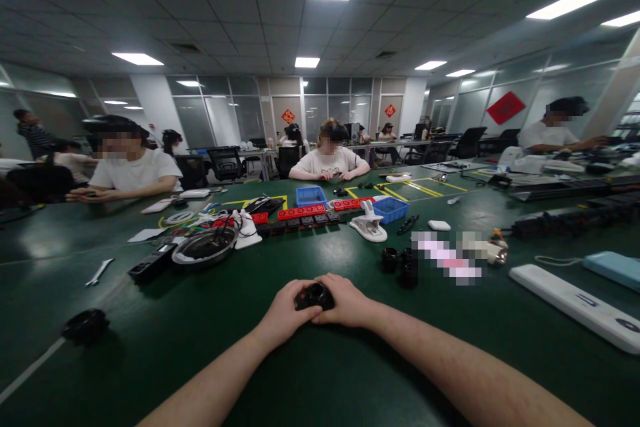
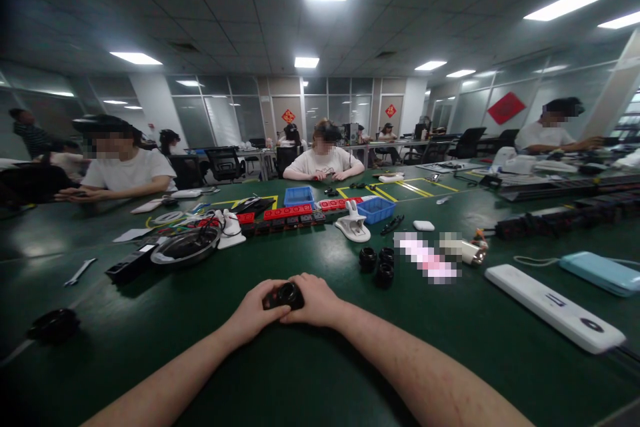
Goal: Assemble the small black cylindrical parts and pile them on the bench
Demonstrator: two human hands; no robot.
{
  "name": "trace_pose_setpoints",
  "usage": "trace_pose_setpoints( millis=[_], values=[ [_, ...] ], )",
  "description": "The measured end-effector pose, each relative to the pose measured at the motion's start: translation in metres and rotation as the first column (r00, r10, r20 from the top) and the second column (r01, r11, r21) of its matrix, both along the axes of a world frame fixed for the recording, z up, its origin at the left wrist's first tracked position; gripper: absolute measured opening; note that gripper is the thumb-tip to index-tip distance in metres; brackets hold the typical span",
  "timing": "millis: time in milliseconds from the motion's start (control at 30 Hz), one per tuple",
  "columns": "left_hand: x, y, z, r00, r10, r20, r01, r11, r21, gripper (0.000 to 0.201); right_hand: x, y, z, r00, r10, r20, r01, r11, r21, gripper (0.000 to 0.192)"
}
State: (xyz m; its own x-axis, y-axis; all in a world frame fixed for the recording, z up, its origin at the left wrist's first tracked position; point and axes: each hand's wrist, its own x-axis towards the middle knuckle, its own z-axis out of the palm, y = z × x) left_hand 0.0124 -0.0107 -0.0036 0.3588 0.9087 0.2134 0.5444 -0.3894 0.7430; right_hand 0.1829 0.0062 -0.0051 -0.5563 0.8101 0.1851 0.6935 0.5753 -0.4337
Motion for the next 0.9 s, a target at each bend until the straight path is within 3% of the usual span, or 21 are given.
trace_pose_setpoints(
  millis=[67, 167, 300, 433, 567, 700, 800, 900],
  values=[
    [-0.004, -0.001, 0.005, 0.997, -0.08, -0.007, 0.08, 0.996, -0.029, 0.038, 0.007, 0.005, 0.004, 0.988, 0.152, -0.036, -0.155, 0.984, -0.092, 0.054],
    [-0.006, -0.001, 0.01, 0.992, -0.13, -0.008, 0.129, 0.99, -0.048, 0.036, 0.015, 0.013, 0.008, 0.964, 0.258, -0.064, -0.266, 0.943, -0.201, 0.035],
    [-0.004, 0.0, 0.012, 0.992, -0.123, -0.016, 0.122, 0.99, -0.076, 0.037, 0.016, 0.017, 0.009, 0.959, 0.263, -0.102, -0.281, 0.924, -0.259, 0.024],
    [-0.002, 0.002, 0.009, 0.997, -0.076, -0.027, 0.073, 0.992, -0.098, 0.037, 0.013, 0.015, 0.006, 0.978, 0.17, -0.124, -0.2, 0.936, -0.288, 0.028],
    [0.002, 0.002, 0.0, 0.997, 0.07, -0.023, -0.071, 0.996, -0.055, 0.037, 0.004, 0.01, -0.001, 0.999, 0.006, -0.036, -0.012, 0.981, -0.195, 0.037],
    [0.006, 0.001, -0.007, 0.979, 0.203, -0.02, -0.202, 0.979, 0.024, 0.032, -0.007, 0.002, -0.007, 0.982, -0.169, 0.08, 0.167, 0.985, 0.034, 0.039],
    [0.007, 0.002, -0.008, 0.98, 0.201, -0.014, -0.2, 0.979, 0.042, 0.032, -0.01, -0.001, -0.007, 0.97, -0.205, 0.133, 0.185, 0.971, 0.148, 0.045],
    [0.004, 0.004, -0.007, 0.992, 0.126, -0.012, -0.126, 0.992, 0.029, 0.034, -0.006, 0.0, -0.004, 0.985, -0.141, 0.1, 0.124, 0.979, 0.159, 0.054]
  ],
)
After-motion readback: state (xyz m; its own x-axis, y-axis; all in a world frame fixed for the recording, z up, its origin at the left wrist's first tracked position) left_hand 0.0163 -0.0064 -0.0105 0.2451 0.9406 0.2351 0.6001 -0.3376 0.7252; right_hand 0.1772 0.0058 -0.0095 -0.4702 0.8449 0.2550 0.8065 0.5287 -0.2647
